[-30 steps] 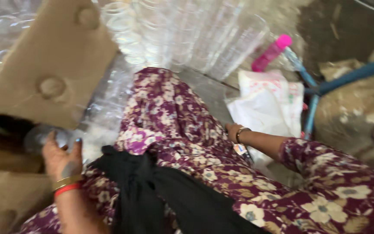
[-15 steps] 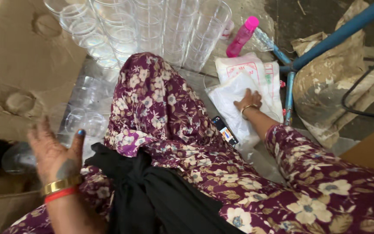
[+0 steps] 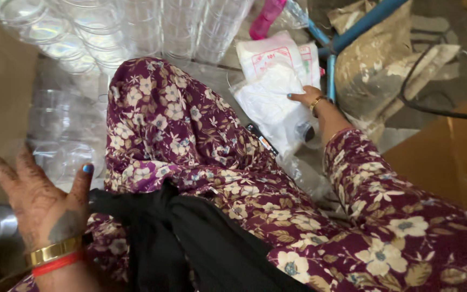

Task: The person sits on the floor between open cartons of clear plastic cups and stacks the cups by hand, placing stacked cups into the cardboard boxes. At the end the person picks up a plastic milk bag from the floor.

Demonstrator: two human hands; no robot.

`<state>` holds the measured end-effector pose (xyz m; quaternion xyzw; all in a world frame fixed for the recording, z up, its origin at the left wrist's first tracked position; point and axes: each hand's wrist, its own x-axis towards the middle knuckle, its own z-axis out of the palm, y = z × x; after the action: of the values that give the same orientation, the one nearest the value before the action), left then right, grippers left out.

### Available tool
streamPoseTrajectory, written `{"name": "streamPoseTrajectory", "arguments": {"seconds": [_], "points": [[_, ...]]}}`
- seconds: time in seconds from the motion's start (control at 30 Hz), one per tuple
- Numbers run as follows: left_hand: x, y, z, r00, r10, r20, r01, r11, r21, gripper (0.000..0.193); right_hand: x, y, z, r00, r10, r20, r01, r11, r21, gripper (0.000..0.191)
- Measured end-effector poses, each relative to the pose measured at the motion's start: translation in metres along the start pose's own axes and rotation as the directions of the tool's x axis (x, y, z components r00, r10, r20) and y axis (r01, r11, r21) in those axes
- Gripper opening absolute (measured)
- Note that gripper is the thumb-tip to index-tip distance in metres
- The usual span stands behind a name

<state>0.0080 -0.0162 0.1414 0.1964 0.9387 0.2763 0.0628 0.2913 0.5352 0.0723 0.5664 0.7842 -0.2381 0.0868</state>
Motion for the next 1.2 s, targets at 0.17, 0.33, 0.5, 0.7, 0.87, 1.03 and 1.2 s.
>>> {"name": "streamPoseTrajectory", "arguments": {"seconds": [0.17, 0.33, 0.5, 0.7, 0.87, 1.03, 1.2], "points": [[0.023, -0.039, 0.012, 0.998, 0.065, 0.008, -0.066, 0.998, 0.023, 0.1, 0.01, 0.002, -0.002, 0.994, -0.097, -0.056, 0.099, 0.994, 0.035, 0.081], [0.028, -0.074, 0.031, 0.969, -0.198, 0.146, 0.181, 0.976, 0.119, 0.104, 0.021, 0.011, 0.006, 0.987, 0.093, -0.131, -0.106, 0.99, -0.095, 0.077], [0.033, -0.077, 0.034, 0.985, -0.123, 0.118, 0.112, 0.989, 0.095, 0.099, 0.013, -0.004, 0.042, 0.94, -0.272, 0.205, 0.341, 0.742, -0.577, 0.068], [0.043, -0.088, 0.073, 0.862, -0.448, 0.237, 0.378, 0.88, 0.288, 0.101, -0.039, 0.028, 0.103, 0.444, 0.304, 0.843, 0.684, 0.492, -0.538, 0.103], [0.035, -0.143, 0.094, 0.991, -0.082, 0.101, 0.071, 0.992, 0.105, 0.095, -0.037, 0.047, 0.144, 0.3, -0.111, 0.947, 0.798, 0.573, -0.186, 0.045], [0.022, -0.208, 0.131, 0.999, -0.05, 0.003, 0.049, 0.997, 0.053, 0.096, -0.009, 0.019, 0.143, 0.449, 0.126, 0.885, 0.677, 0.598, -0.429, 0.025], [0.035, -0.237, 0.151, 0.999, -0.024, -0.031, 0.026, 0.996, 0.084, 0.106, 0.019, -0.034, 0.115, 0.434, -0.604, 0.668, 0.851, 0.519, -0.083, 0.025]]}}
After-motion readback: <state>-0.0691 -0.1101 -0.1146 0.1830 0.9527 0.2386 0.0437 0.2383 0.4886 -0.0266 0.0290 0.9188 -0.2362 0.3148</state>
